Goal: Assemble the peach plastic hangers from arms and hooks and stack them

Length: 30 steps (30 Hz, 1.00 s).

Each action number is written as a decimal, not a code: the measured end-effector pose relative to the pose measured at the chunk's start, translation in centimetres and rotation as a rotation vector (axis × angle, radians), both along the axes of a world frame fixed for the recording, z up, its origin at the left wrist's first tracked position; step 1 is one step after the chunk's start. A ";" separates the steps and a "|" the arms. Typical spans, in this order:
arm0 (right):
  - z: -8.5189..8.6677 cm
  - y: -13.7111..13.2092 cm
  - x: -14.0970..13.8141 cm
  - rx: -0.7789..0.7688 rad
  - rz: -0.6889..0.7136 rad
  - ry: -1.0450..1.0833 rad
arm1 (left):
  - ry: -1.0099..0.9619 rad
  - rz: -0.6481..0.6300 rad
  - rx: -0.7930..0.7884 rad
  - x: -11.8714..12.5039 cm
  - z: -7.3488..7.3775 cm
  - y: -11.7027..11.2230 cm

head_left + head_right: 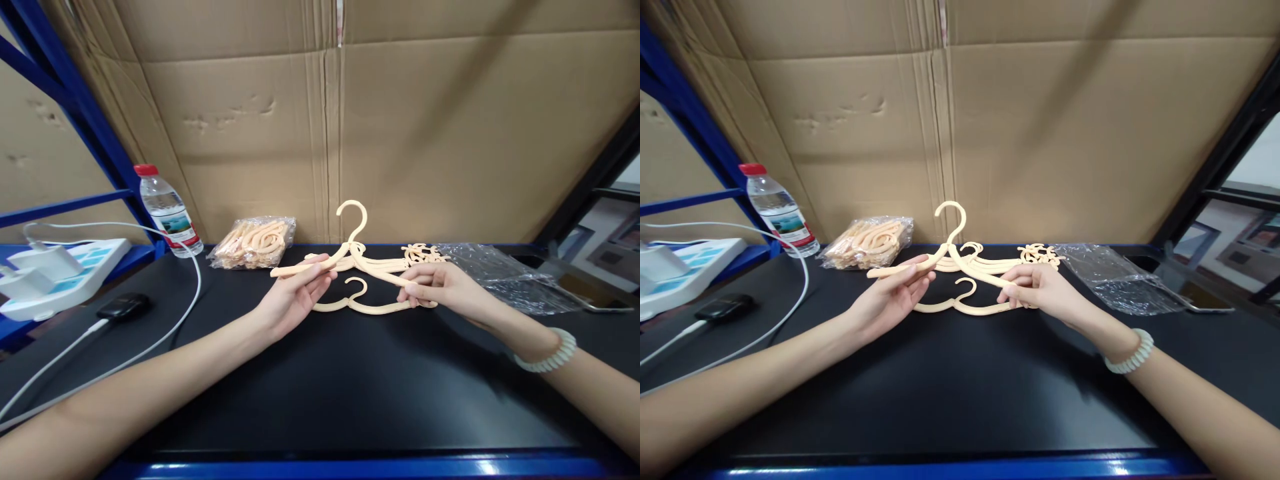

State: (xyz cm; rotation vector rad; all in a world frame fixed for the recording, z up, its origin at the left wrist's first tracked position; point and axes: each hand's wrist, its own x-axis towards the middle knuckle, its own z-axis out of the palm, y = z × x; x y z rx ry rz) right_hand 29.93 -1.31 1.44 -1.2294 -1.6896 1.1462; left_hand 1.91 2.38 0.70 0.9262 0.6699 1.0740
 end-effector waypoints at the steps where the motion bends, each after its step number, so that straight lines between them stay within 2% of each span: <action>1: 0.1 -0.1 -0.2 0.008 0.031 -0.034 | 0.004 -0.011 0.001 0.2 -0.1 -0.1; 5: 0.3 -0.8 -1.0 0.039 0.124 -0.112 | -0.012 -0.063 -0.015 0.8 -0.5 -0.6; 9: 0.7 -1.3 -1.5 0.064 0.124 -0.193 | -0.068 -0.085 -0.037 1.4 -0.8 -1.4; 12: 0.8 -1.5 -1.8 0.063 0.123 -0.240 | -0.068 -0.113 0.007 1.9 -1.1 -2.0; 15: 0.8 -1.4 -1.9 0.072 0.149 -0.254 | -0.052 -0.092 0.032 2.2 -1.4 -2.5; 18: 1.2 -0.9 -0.9 0.080 0.154 -0.205 | -0.039 -0.070 0.014 2.4 -1.5 -2.8; 20: 1.6 -0.3 0.6 0.090 0.047 -0.102 | -0.027 -0.071 0.006 2.4 -1.6 -2.9; 22: 1.9 0.6 2.5 0.125 -0.135 -0.005 | -0.011 -0.074 0.017 2.4 -1.6 -2.9; 24: 1.9 1.4 4.4 0.162 -0.293 -0.003 | 0.009 -0.080 0.037 2.4 -1.6 -3.0; 27: 1.2 2.7 6.7 0.213 -0.415 -0.187 | 0.028 -0.090 0.053 2.4 -1.7 -2.9; 30: 0.3 4.0 8.2 0.366 -0.479 -0.581 | 0.031 -0.097 0.063 2.4 -1.8 -2.9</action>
